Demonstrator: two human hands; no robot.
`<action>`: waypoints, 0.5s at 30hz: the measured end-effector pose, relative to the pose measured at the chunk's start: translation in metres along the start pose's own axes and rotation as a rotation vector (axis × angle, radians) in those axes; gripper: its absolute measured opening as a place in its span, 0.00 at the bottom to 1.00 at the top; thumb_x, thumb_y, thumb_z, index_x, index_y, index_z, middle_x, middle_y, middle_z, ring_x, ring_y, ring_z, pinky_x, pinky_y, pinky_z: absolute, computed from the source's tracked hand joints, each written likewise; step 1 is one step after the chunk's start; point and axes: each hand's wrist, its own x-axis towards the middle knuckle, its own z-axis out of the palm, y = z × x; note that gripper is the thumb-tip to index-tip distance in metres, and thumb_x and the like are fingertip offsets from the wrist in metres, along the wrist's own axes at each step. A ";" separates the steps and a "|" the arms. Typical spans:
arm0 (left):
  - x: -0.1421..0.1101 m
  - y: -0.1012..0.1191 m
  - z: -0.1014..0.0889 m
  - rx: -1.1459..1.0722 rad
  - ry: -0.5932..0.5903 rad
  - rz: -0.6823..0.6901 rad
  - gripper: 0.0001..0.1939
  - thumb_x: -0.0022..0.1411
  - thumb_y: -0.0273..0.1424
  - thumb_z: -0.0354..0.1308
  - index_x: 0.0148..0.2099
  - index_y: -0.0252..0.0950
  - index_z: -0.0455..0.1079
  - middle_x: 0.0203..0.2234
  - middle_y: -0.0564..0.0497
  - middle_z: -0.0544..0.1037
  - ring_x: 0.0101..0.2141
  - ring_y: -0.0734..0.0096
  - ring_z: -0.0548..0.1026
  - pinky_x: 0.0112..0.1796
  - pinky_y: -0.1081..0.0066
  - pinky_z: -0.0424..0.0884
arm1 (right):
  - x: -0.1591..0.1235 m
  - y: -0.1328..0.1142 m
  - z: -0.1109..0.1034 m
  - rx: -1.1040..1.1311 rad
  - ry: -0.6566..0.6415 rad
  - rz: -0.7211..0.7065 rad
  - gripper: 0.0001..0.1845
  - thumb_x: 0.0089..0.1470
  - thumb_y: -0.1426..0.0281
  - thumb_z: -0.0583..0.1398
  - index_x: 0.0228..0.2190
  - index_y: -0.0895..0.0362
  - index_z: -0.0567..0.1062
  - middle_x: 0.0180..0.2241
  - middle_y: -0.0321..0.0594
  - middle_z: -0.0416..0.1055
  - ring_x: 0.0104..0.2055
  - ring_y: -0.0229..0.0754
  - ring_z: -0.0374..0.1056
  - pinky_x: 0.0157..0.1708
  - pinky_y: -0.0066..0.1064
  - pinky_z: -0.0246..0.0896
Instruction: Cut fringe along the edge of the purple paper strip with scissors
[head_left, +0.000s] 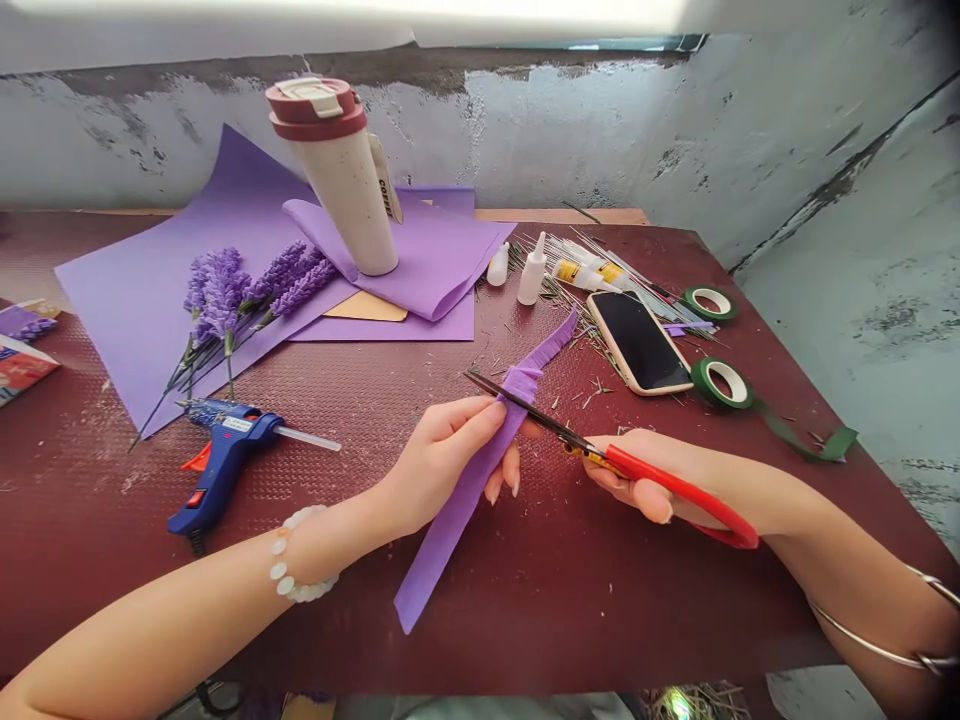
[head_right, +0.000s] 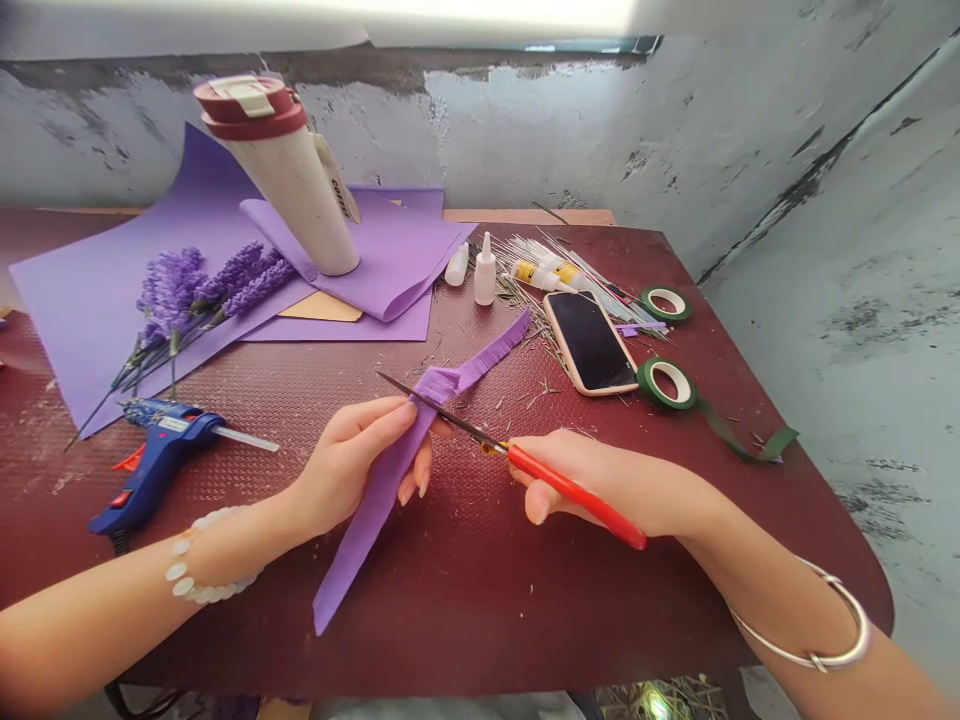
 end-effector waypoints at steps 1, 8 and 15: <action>0.000 0.000 0.000 0.005 0.004 -0.006 0.26 0.72 0.54 0.70 0.40 0.33 0.82 0.22 0.50 0.81 0.18 0.73 0.71 0.24 0.72 0.67 | 0.000 -0.001 0.000 0.004 0.003 0.006 0.31 0.70 0.40 0.64 0.31 0.49 0.63 0.27 0.27 0.54 0.27 0.40 0.43 0.26 0.36 0.42; -0.003 0.007 0.003 0.041 -0.014 -0.003 0.27 0.72 0.55 0.70 0.38 0.33 0.82 0.21 0.49 0.81 0.18 0.72 0.70 0.24 0.71 0.66 | 0.000 -0.011 -0.001 -0.105 -0.005 0.030 0.46 0.54 0.17 0.56 0.35 0.48 0.62 0.30 0.28 0.61 0.28 0.41 0.48 0.27 0.37 0.47; -0.002 0.007 0.001 0.086 -0.032 0.032 0.26 0.74 0.54 0.68 0.38 0.34 0.83 0.21 0.49 0.82 0.19 0.72 0.71 0.24 0.71 0.67 | -0.001 -0.016 0.003 -0.118 0.025 0.065 0.48 0.52 0.15 0.55 0.35 0.47 0.61 0.29 0.27 0.62 0.28 0.40 0.47 0.28 0.37 0.47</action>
